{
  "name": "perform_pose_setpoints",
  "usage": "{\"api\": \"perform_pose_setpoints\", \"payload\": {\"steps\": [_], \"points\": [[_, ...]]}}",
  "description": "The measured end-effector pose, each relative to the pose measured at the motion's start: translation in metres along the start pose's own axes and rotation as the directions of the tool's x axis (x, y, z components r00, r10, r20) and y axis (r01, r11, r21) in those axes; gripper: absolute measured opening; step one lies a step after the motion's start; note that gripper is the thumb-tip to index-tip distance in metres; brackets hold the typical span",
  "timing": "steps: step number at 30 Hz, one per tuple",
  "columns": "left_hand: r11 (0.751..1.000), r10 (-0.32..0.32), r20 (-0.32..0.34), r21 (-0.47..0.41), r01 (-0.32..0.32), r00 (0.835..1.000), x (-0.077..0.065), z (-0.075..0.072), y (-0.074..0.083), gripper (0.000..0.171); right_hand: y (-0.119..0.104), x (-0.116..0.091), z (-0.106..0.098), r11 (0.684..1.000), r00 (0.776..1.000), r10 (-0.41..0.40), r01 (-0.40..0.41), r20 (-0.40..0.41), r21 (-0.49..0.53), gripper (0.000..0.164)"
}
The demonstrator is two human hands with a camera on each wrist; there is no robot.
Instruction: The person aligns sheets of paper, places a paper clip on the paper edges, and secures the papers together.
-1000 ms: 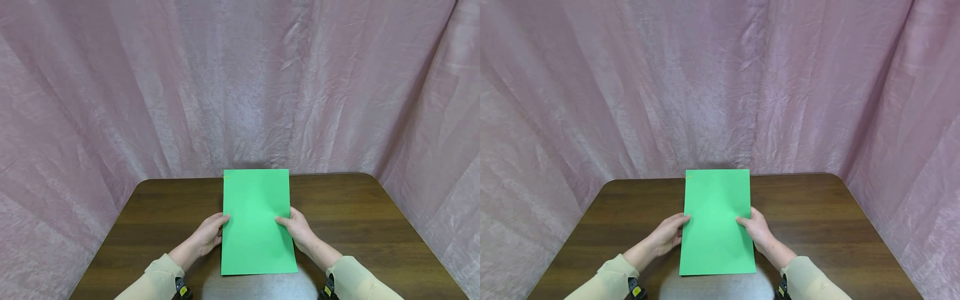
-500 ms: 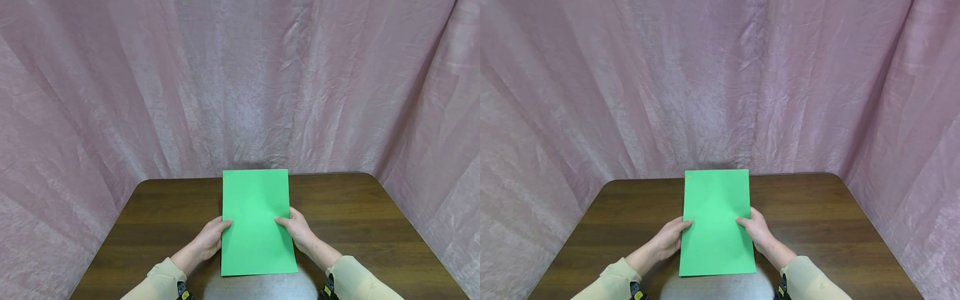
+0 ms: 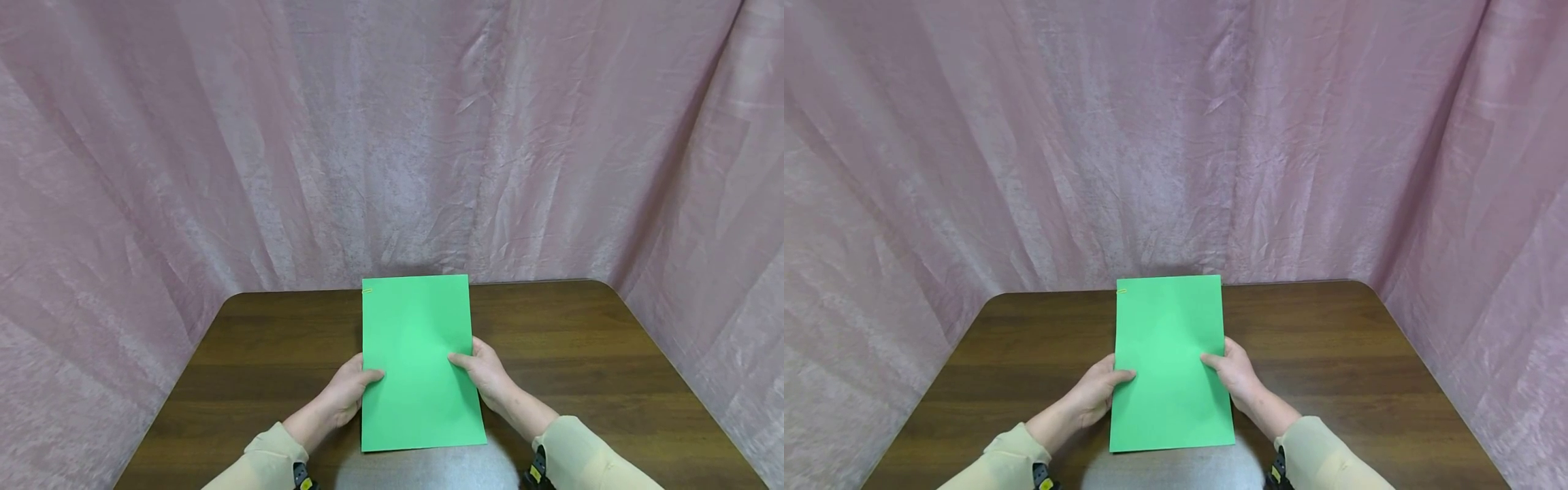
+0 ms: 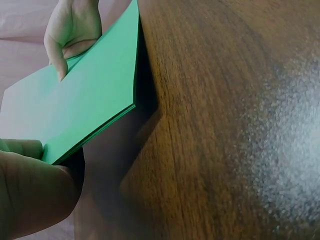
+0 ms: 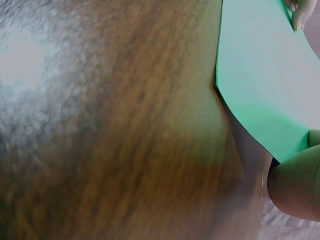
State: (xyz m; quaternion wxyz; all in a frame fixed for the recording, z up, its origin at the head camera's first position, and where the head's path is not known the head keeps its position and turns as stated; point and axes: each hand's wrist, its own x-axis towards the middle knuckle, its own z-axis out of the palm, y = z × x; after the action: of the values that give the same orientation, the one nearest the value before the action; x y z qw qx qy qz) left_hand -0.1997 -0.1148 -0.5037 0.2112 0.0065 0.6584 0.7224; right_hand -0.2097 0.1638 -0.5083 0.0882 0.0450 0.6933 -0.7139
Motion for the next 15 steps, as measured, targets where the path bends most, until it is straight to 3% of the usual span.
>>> {"api": "perform_pose_setpoints", "payload": {"steps": [15], "points": [[0.999, 0.038, -0.064, 0.014, -0.037, 0.997, -0.0015, 0.0061, 0.0017, 0.053, -0.0073, -0.0027, -0.0013, 1.000, 1.000, 0.017, -0.016, 0.012, -0.024, 0.046]]}}
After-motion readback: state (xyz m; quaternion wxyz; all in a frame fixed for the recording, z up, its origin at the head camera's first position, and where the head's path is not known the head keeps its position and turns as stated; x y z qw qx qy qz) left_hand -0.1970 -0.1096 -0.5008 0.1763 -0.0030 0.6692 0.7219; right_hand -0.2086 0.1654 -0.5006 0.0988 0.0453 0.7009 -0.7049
